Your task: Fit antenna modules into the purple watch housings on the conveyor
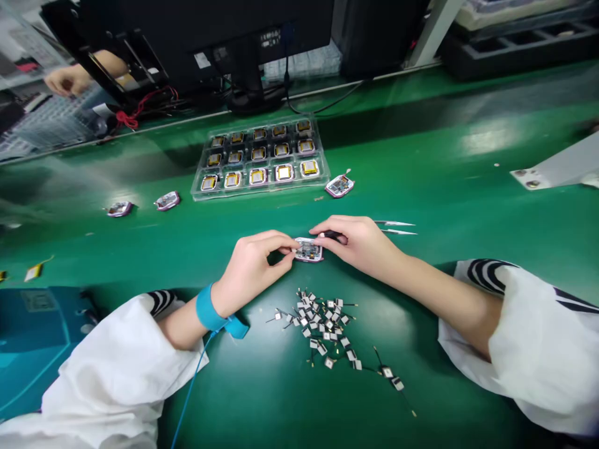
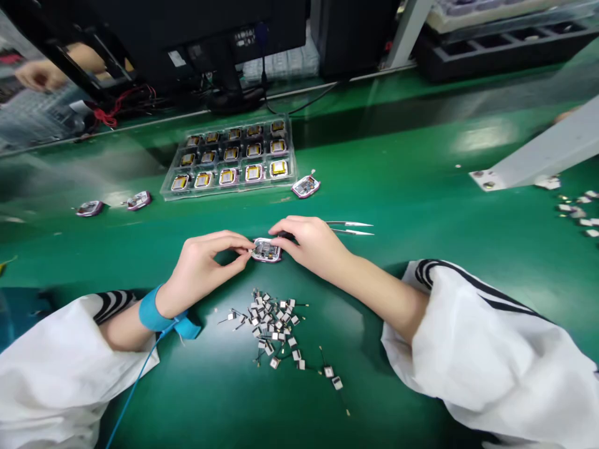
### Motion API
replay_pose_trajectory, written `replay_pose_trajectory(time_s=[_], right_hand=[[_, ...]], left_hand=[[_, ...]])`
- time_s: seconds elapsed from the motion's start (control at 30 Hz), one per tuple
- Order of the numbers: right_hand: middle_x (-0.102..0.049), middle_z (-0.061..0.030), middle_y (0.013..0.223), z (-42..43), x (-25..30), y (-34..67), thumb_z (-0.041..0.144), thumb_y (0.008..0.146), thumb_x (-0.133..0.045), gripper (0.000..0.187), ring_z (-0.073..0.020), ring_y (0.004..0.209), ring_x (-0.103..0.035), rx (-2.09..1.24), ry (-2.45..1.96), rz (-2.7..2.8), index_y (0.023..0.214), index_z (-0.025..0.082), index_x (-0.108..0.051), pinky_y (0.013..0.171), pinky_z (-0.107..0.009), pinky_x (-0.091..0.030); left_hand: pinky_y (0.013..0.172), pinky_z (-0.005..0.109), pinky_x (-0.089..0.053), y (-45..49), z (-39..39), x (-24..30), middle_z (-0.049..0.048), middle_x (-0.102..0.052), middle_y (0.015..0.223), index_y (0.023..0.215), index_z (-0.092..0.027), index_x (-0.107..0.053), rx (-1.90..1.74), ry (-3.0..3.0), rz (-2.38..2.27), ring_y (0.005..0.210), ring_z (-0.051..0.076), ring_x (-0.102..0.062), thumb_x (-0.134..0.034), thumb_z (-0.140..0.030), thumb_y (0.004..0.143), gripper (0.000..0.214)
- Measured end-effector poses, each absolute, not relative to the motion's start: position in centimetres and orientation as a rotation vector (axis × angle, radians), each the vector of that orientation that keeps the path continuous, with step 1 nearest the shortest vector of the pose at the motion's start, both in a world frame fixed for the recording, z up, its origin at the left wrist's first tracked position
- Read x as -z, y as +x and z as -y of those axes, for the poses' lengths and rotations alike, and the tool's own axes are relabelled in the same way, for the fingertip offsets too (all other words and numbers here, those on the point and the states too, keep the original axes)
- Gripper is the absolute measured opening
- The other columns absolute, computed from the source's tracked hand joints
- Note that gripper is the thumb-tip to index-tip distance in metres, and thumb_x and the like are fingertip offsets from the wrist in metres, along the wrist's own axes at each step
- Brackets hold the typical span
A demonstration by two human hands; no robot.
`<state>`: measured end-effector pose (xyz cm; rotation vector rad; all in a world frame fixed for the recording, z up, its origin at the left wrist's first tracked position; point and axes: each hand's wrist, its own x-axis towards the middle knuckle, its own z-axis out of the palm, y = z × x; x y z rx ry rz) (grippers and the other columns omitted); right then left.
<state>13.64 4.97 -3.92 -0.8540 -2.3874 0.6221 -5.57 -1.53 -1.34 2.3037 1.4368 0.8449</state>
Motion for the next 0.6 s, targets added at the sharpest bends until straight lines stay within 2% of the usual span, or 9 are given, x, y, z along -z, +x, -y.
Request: replay_pose_trajectory(time_s=[0.07,0.2,0.23,0.4,0.6], right_hand=[[-0.065,-0.0042,0.089,-4.6,3.8,14.0,0.026,0.081,-0.051,0.024,-0.0119,0.08,-0.059,-0.634,-0.873,2.373,0.1,0.013,-0.059,0.069,-0.023,-0.046],[-0.061,-0.0052,0.104,-3.7,3.7,14.7,0.04,0.067,-0.065,0.059,-0.0166,0.091,-0.058,-0.669,-0.897,2.397,0.117,0.014,-0.047,0.074,-0.029,-0.049],[-0.061,-0.0054,0.106,-3.6,3.8,14.8,0.04,0.066,-0.066,0.062,-0.0175,0.094,-0.057,-0.666,-0.903,2.401,0.119,0.015,-0.045,0.076,-0.03,-0.049],[-0.062,-0.0026,0.103,-3.5,4.2,14.4,0.032,0.07,-0.065,0.051,-0.0156,0.096,-0.057,-0.671,-0.903,2.391,0.115,0.018,-0.046,0.081,-0.03,-0.048],[-0.061,-0.0026,0.105,-3.5,3.9,14.4,0.033,0.069,-0.065,0.049,-0.0158,0.096,-0.057,-0.679,-0.912,2.402,0.112,0.016,-0.047,0.079,-0.028,-0.048]], left_hand=[[0.066,0.015,-0.047,-5.2,1.1,1.4,-0.0007,-0.065,0.08,0.089,-0.016,-0.063,-0.843,2.307,-1.422,0.07,0.006,-0.059,-0.056,-0.009,0.074,0.018],[0.069,0.016,-0.047,-5.0,0.6,1.6,0.0005,-0.065,0.084,0.084,-0.015,-0.064,-0.822,2.349,-1.363,0.075,0.008,-0.06,-0.055,-0.01,0.075,0.013],[0.07,0.017,-0.047,-5.0,0.6,1.7,0.0006,-0.065,0.084,0.083,-0.015,-0.064,-0.811,2.354,-1.346,0.076,0.008,-0.06,-0.055,-0.01,0.075,0.013],[0.071,0.018,-0.047,-5.0,0.5,1.8,0.0009,-0.065,0.085,0.083,-0.015,-0.062,-0.755,2.413,-1.296,0.078,0.009,-0.06,-0.053,-0.01,0.076,0.013],[0.072,0.021,-0.048,-4.4,0.4,1.0,0.0001,-0.065,0.086,0.084,-0.016,-0.063,-0.568,2.506,-1.271,0.079,0.011,-0.061,-0.051,-0.012,0.077,0.014]])
